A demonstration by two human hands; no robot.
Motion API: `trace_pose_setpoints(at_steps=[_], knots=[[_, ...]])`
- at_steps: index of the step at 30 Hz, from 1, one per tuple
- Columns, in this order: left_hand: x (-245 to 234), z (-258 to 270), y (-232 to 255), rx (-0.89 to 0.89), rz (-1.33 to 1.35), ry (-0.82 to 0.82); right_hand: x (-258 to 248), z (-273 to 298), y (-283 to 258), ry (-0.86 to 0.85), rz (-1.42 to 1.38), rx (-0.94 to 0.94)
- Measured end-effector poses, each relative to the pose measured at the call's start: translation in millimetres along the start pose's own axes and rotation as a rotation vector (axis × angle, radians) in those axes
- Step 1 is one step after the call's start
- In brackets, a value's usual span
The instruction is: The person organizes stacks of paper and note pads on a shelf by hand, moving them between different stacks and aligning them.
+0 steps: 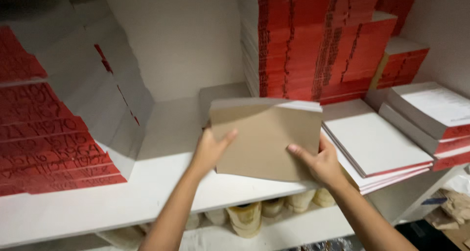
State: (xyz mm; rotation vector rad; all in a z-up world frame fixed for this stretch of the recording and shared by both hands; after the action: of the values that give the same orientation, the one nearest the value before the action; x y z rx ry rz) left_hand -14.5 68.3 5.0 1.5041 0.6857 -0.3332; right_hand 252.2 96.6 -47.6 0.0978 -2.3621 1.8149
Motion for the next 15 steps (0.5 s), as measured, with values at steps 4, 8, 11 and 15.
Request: trace_pose_setpoints(at_steps=[4, 8, 11, 15], knots=[[-19, -45, -13, 0.057, 0.085, 0.121, -30, -3, 15, 0.104, -0.128, -0.074], [-49, -67, -21, -0.012, -0.242, 0.483, -45, 2, 10, 0.272, -0.339, -0.111], [-37, -59, -39, -0.340, -0.412, 0.337, -52, -4, 21, 0.343, -0.460, -0.075], [-26, -58, -39, -0.427, -0.506, 0.144, -48, 3, 15, 0.360, -0.521, -0.046]])
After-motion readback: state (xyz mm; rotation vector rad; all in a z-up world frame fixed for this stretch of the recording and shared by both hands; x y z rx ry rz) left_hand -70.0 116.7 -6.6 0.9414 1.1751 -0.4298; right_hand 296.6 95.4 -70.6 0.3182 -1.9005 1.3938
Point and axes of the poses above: each hand's wrist, its own z-axis away from the middle knuckle, its own x-axis out of the palm, y = z × x, the point moved 7 cm from there along -z, towards the middle knuckle, and after that the axes turned 13 degrees about -z, right-handed, at the moved point
